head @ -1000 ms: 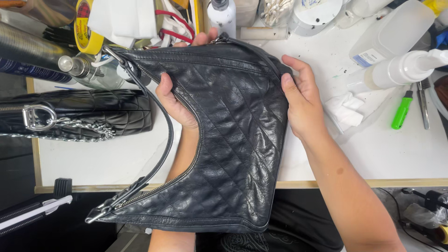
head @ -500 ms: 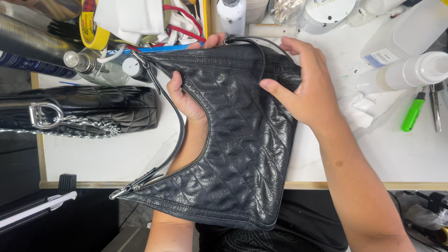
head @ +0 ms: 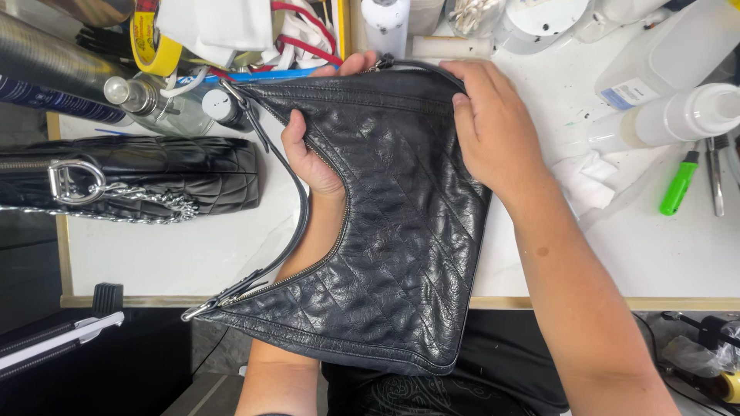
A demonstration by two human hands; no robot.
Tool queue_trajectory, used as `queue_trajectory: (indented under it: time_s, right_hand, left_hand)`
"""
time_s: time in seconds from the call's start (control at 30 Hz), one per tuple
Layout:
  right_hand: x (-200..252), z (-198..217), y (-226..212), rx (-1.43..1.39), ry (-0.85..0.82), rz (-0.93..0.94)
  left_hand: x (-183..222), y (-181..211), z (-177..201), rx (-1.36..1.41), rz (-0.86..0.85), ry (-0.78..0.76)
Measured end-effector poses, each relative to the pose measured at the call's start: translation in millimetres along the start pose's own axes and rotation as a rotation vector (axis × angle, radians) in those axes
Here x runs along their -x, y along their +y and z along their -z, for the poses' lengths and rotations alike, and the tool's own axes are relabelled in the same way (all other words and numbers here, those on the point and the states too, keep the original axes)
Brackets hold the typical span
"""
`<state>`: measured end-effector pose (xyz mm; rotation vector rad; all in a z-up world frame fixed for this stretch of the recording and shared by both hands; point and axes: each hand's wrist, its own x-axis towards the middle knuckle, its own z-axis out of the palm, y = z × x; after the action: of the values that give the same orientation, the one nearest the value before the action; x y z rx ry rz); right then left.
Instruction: The person wipes a black leather bag with a cloth, applies liquid from a spray bottle, and scrubs the exterior surface with a small brush.
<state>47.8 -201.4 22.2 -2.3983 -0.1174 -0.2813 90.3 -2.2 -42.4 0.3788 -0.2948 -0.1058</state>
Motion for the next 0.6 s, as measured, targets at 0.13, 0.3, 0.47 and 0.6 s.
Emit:
queue_trajectory:
  time_s: [0.13,0.3,0.47,0.6]
  right_hand:
    - [4,-18,39,-0.349,0.004,-0.039]
    - [3,-32,72,-0.49,0.094,-0.17]
    - [3,-35,66,-0.592,0.189,-0.204]
    - [30,-27,36,-0.407,0.312,-0.204]
  left_hand:
    - [5,-6,1,0.066,0.014,0.027]
    - [6,-7,4,0.058,0.035,0.06]
    - [8,-3,10,0.043,0.03,0.15]
    - [8,-4,16,0.059,0.015,0.117]
